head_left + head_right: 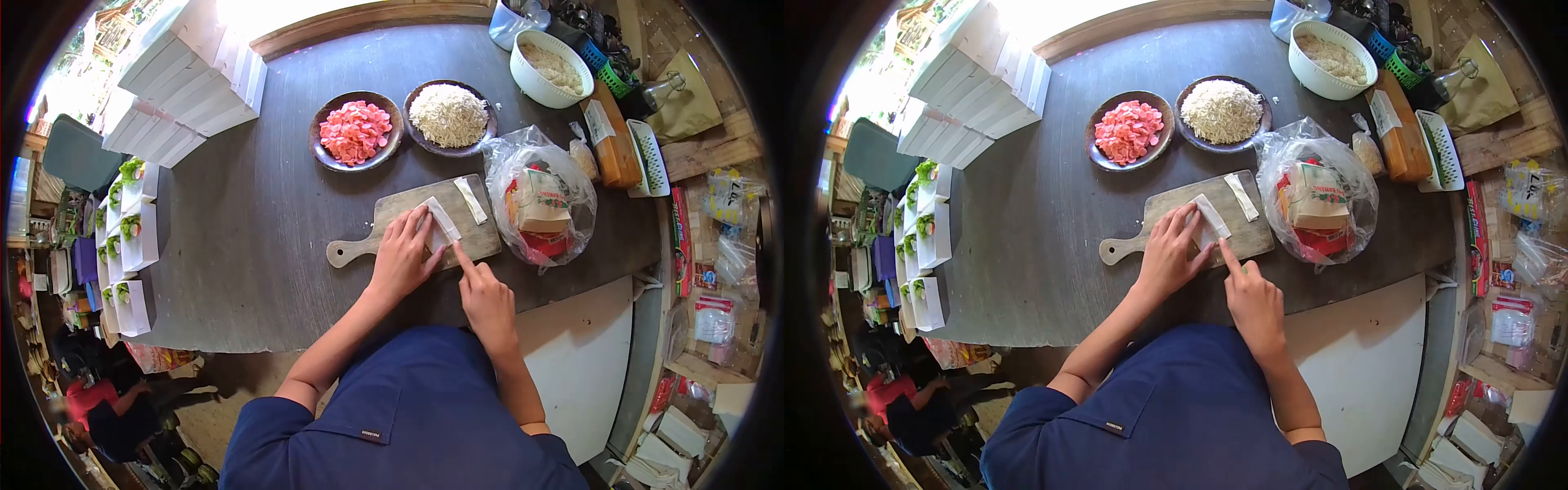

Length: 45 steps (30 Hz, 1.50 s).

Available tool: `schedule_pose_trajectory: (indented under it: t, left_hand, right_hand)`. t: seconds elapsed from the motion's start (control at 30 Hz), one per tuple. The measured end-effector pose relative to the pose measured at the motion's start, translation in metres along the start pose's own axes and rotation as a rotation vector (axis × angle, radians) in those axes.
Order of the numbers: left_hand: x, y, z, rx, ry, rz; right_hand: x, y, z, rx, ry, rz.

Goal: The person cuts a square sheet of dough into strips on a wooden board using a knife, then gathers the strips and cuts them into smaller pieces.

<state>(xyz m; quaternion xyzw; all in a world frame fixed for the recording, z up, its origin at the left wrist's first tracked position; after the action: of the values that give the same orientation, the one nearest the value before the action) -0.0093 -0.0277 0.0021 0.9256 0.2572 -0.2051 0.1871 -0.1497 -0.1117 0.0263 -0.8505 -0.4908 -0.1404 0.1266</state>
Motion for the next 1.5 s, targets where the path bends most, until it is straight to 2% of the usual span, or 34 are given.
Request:
schedule_pose_trajectory:
  t: [0.33,0.53,0.63,0.7,0.77,0.83,0.87,0.97,1.07,1.4,1.5]
  left_hand:
    - [0.004,-0.001,0.0,-0.02,0.026,0.043]
    - [0.011,0.004,-0.005,-0.056,-0.076,0.052]
    - [0.031,0.019,-0.01,-0.045,-0.232,-0.04]
    - [0.033,0.033,-0.024,-0.117,-0.281,0.042]
    - [0.037,0.045,-0.026,-0.088,-0.25,0.076]
    - [0.031,0.051,-0.014,0.074,-0.264,0.19]
    - [0.032,0.054,-0.005,0.134,-0.271,0.184]
    - [0.033,0.058,0.001,0.153,-0.207,0.25]
    - [0.036,0.055,0.006,0.114,-0.055,0.33]
    - [0.034,0.054,0.005,0.105,-0.002,0.342]
    - [0.029,0.051,0.004,0.085,-0.007,0.425]
  right_hand:
    - [0.01,0.011,-0.005,0.087,-0.138,-0.027]
    - [0.016,0.017,-0.015,0.136,-0.181,-0.026]
    - [0.017,0.024,-0.017,0.199,-0.267,-0.015]
    - [0.022,0.026,-0.022,0.225,-0.265,0.002]
    - [0.022,0.029,-0.024,0.243,-0.268,0.015]
    - [0.02,0.03,-0.022,0.259,-0.283,0.01]
    - [0.02,0.029,-0.022,0.258,-0.284,0.011]
    - [0.018,0.026,-0.018,0.25,-0.273,0.022]
    - [0.017,0.021,-0.013,0.199,-0.267,0.007]
    - [0.011,0.005,-0.008,0.159,-0.268,0.005]
    - [0.009,0.002,-0.009,0.167,-0.258,0.015]
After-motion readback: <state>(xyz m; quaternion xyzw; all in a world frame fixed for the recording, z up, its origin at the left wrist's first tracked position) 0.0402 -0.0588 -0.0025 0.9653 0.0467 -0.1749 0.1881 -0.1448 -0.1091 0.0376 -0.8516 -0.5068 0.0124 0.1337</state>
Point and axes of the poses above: each hand's wrist, its own y-axis towards the middle knuckle, its own z-axis out of the palm, x = y × z, the point moved 9 cm from there along y, towards the middle knuckle, and after that the axes turned 1 degree about -z, right-handed, at the moved point
